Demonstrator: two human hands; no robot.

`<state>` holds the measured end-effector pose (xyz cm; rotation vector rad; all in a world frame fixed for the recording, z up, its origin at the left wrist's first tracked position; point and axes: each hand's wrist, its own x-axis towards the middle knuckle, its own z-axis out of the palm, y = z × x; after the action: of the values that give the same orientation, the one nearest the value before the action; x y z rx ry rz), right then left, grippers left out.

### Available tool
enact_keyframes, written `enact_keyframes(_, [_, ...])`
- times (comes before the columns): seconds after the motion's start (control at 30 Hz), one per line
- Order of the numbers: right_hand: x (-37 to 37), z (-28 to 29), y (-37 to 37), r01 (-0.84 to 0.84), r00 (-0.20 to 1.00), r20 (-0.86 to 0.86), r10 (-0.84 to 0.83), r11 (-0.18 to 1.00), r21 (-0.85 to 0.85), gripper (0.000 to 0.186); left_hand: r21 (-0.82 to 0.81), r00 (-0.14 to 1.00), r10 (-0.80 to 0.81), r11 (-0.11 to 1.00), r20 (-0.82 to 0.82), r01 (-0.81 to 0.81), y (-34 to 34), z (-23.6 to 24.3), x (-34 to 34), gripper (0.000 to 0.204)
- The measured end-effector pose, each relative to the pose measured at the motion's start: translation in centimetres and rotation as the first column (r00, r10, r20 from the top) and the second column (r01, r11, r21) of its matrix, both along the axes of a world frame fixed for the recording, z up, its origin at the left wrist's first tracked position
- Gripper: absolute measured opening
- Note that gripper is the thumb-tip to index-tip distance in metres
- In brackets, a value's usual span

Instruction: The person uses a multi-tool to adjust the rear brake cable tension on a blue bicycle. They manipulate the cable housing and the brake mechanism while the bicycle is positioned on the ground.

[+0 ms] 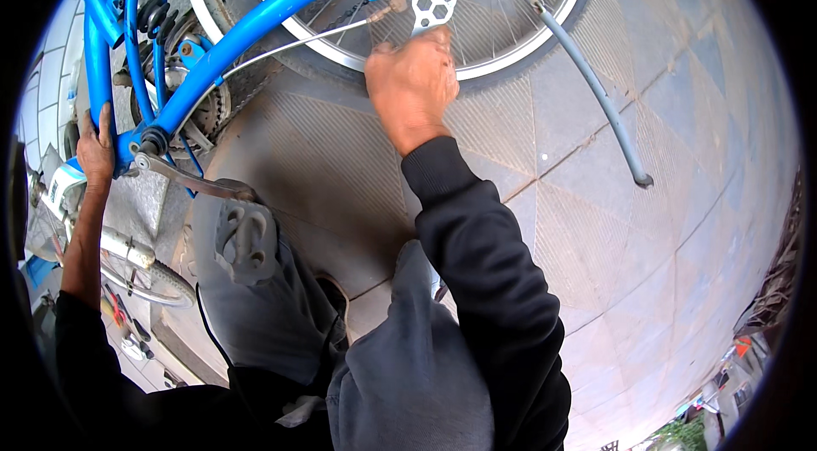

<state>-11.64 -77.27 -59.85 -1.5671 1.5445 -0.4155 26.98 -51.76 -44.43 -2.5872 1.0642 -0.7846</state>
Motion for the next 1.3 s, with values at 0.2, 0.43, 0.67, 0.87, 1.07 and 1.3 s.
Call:
enact_keyframes(0.2, [-0.3,-0.9,-0.1,-0.032,0.999,0.026,0.032,0.999,-0.006,0.045,0.034,0.999,0.007,0.999,-0.031,-0.006,-0.4,0.3,0.5,0.079])
enact_keyframes(0.43, [-1.0,-1.3,-0.9,-0.097,0.992,0.074,0.097,0.995,-0.007,0.047,0.071,0.999,-0.025,0.997,-0.024,0.027,0.2,0.3,1.2,0.078])
enact_keyframes(0.67, [-1.3,-1.5,-1.1,-0.14,0.99,0.027,0.141,0.99,-0.015,0.048,0.043,0.997,-0.037,0.998,-0.064,0.04,-0.4,0.5,0.5,0.071])
enact_keyframes(0.87, [-0.2,-1.4,-0.2,-0.006,0.999,0.031,0.007,0.999,-0.034,0.042,0.054,0.997,0.052,0.997,-0.06,-0.048,-1.0,0.2,-0.9,0.066])
enact_keyframes(1.07, [1.6,-1.0,1.0,0.224,0.974,0.0,-0.225,0.969,-0.105,0.033,0.001,0.992,0.056,0.998,-0.117,-0.056,-1.8,0.6,-2.6,0.065])
enact_keyframes(1.3, [3.8,-1.5,0.4,0.431,0.893,-0.098,-0.439,0.898,-0.091,0.024,-0.015,0.987,0.02,1.0,-0.16,-0.022,-2.5,1.5,-4.0,0.064])
